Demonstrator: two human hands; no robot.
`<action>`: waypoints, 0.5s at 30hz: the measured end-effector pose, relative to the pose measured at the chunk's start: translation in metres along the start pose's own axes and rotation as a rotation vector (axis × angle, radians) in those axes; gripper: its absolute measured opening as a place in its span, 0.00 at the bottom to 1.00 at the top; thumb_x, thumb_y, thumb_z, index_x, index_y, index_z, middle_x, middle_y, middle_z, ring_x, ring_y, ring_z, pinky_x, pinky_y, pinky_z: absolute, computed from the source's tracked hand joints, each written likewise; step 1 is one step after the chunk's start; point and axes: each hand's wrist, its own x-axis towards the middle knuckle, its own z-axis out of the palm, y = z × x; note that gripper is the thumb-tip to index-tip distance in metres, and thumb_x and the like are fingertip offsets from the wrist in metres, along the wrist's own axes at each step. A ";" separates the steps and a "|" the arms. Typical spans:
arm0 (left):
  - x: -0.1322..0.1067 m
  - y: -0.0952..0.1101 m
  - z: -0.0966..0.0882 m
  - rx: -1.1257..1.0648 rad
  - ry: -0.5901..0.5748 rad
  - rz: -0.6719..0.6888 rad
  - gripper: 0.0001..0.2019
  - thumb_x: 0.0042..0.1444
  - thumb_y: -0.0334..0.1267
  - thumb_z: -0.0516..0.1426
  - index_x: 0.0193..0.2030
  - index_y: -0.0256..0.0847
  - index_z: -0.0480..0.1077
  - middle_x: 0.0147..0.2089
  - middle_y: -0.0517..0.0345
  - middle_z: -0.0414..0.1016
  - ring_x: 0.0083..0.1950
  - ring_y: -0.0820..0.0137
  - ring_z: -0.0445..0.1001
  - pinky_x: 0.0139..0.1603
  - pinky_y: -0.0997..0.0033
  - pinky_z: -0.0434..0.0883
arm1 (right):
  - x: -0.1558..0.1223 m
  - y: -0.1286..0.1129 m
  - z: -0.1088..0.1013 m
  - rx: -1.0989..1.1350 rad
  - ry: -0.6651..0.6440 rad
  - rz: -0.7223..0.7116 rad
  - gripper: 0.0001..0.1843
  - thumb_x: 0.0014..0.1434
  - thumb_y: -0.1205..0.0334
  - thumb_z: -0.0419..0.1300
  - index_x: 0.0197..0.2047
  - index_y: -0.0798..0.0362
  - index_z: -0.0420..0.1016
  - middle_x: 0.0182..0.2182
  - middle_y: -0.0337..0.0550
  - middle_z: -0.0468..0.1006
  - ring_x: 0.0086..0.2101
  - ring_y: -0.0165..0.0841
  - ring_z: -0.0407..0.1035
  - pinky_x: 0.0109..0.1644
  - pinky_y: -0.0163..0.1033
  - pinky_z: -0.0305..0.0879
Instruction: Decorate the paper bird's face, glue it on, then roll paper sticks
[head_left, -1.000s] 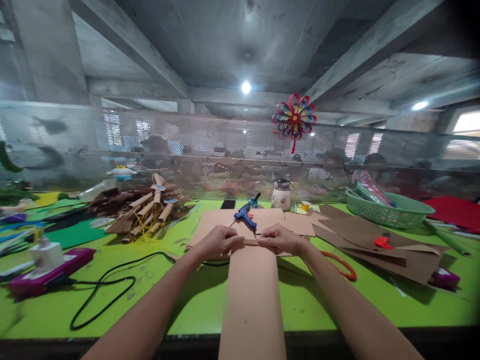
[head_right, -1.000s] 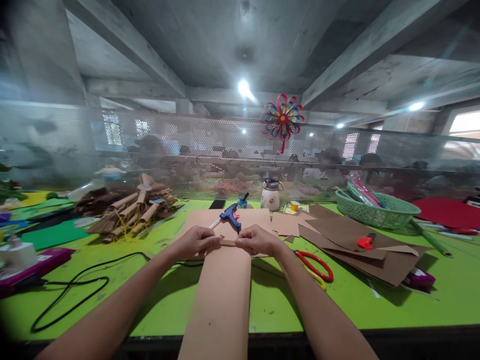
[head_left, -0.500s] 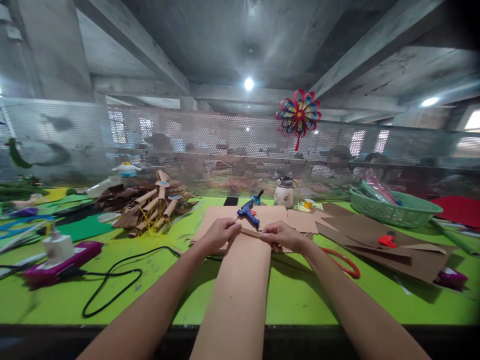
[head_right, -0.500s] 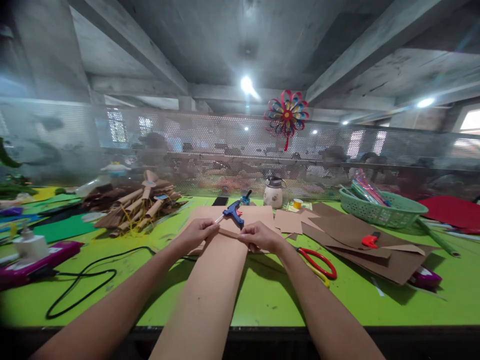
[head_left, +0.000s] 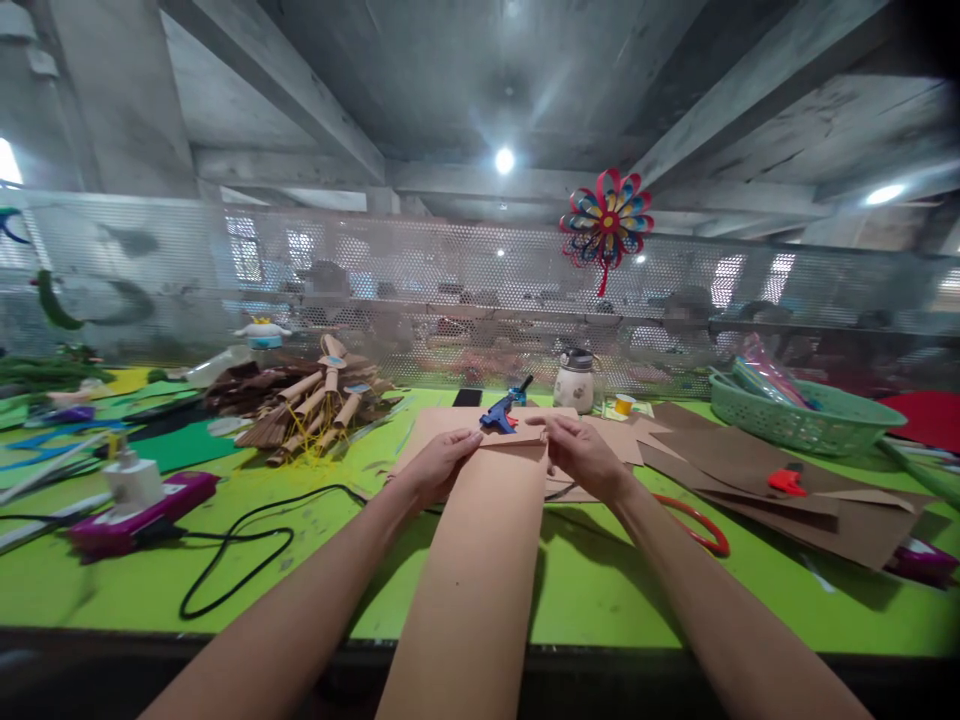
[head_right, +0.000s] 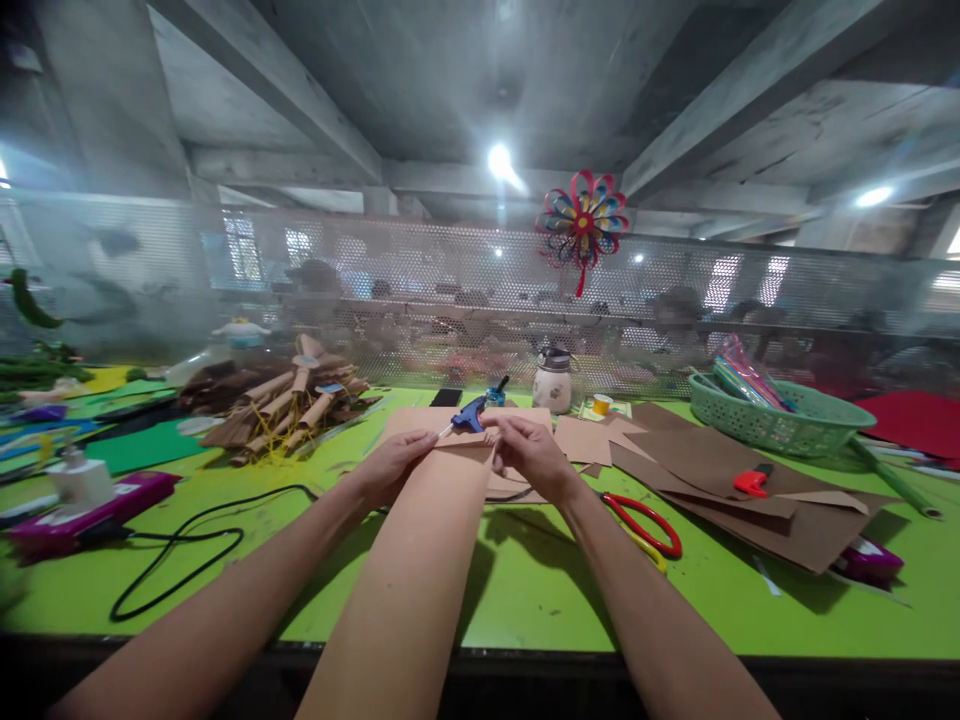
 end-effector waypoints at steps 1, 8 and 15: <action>-0.002 0.000 0.003 -0.026 -0.028 -0.014 0.21 0.48 0.47 0.58 0.45 0.35 0.67 0.40 0.46 0.73 0.35 0.67 0.73 0.37 0.68 0.69 | -0.001 -0.003 0.003 -0.009 -0.023 -0.030 0.23 0.52 0.54 0.59 0.50 0.55 0.66 0.27 0.41 0.72 0.25 0.26 0.65 0.29 0.32 0.63; -0.011 -0.008 0.023 -0.086 -0.157 -0.050 0.18 0.50 0.42 0.59 0.45 0.33 0.70 0.42 0.45 0.73 0.35 0.69 0.72 0.37 0.73 0.69 | -0.006 -0.010 0.018 -0.183 -0.236 -0.148 0.13 0.47 0.62 0.64 0.38 0.53 0.76 0.37 0.44 0.70 0.40 0.33 0.65 0.43 0.38 0.63; 0.007 -0.027 0.025 0.912 -0.113 0.188 0.22 0.58 0.48 0.46 0.36 0.31 0.73 0.31 0.49 0.72 0.29 0.71 0.71 0.26 0.77 0.68 | -0.009 -0.007 0.022 -0.165 -0.185 -0.119 0.08 0.48 0.59 0.63 0.30 0.56 0.73 0.30 0.42 0.70 0.30 0.29 0.65 0.34 0.36 0.63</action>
